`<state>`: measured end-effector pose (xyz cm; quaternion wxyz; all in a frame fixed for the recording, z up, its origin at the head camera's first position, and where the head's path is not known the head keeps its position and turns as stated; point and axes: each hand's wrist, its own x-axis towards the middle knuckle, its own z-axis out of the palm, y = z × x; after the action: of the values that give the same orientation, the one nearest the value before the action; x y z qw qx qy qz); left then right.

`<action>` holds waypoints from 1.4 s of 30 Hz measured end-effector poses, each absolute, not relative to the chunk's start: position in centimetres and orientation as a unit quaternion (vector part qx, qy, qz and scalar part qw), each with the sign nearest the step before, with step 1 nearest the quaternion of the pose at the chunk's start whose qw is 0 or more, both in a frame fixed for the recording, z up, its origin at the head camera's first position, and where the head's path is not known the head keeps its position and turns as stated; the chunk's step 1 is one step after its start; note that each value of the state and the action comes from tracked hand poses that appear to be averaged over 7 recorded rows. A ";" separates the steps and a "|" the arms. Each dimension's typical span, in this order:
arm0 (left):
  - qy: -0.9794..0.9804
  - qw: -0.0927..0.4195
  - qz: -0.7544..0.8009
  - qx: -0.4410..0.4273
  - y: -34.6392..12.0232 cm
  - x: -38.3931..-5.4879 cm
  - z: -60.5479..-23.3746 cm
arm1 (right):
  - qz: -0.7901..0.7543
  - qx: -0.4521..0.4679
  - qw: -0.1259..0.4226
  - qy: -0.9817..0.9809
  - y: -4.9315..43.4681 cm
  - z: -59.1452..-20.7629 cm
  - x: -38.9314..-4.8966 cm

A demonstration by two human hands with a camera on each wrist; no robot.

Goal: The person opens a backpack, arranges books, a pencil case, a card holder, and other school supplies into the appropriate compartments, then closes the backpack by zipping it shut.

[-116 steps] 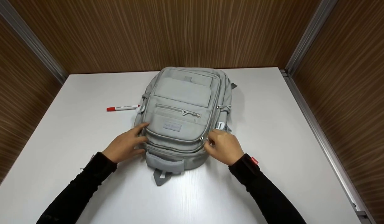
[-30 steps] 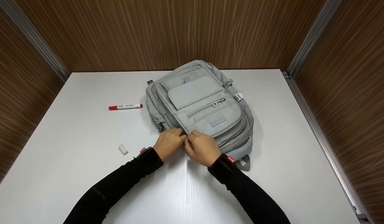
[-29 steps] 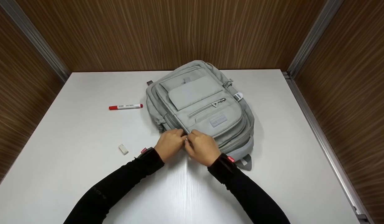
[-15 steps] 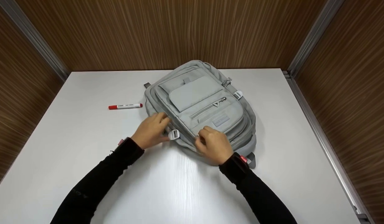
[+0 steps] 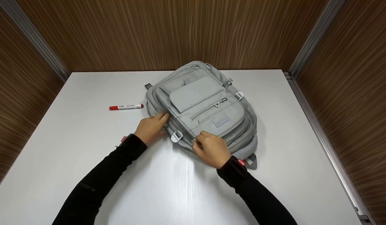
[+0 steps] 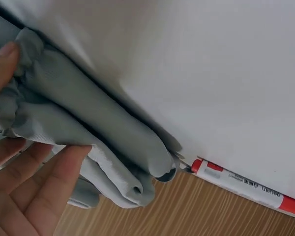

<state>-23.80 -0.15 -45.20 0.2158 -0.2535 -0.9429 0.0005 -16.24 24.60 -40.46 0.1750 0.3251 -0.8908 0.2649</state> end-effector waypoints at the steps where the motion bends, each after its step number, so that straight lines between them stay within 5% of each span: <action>1: -0.944 0.208 0.001 -0.254 0.0 -23.8 -45.2 | 0.263 0.325 0.173 -0.892 24.4 -40.4 -16.3; 6: -0.949 0.189 0.002 -0.253 0.9 -23.6 -45.3 | 0.250 0.312 0.159 -0.903 23.4 -40.2 -16.9; 29: -0.916 0.297 0.053 -0.264 3.9 -20.3 -45.8 | 0.243 0.293 0.129 -0.916 20.2 -39.4 -20.1; 42: -0.951 0.227 -0.013 -0.208 3.6 -19.5 -45.6 | 0.236 0.270 0.098 -0.928 25.5 -37.3 -19.9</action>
<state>-19.53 3.60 -45.64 0.2268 -0.2076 -0.9515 -0.0130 -19.89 25.54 -37.35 0.0978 0.2704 -0.9282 0.2360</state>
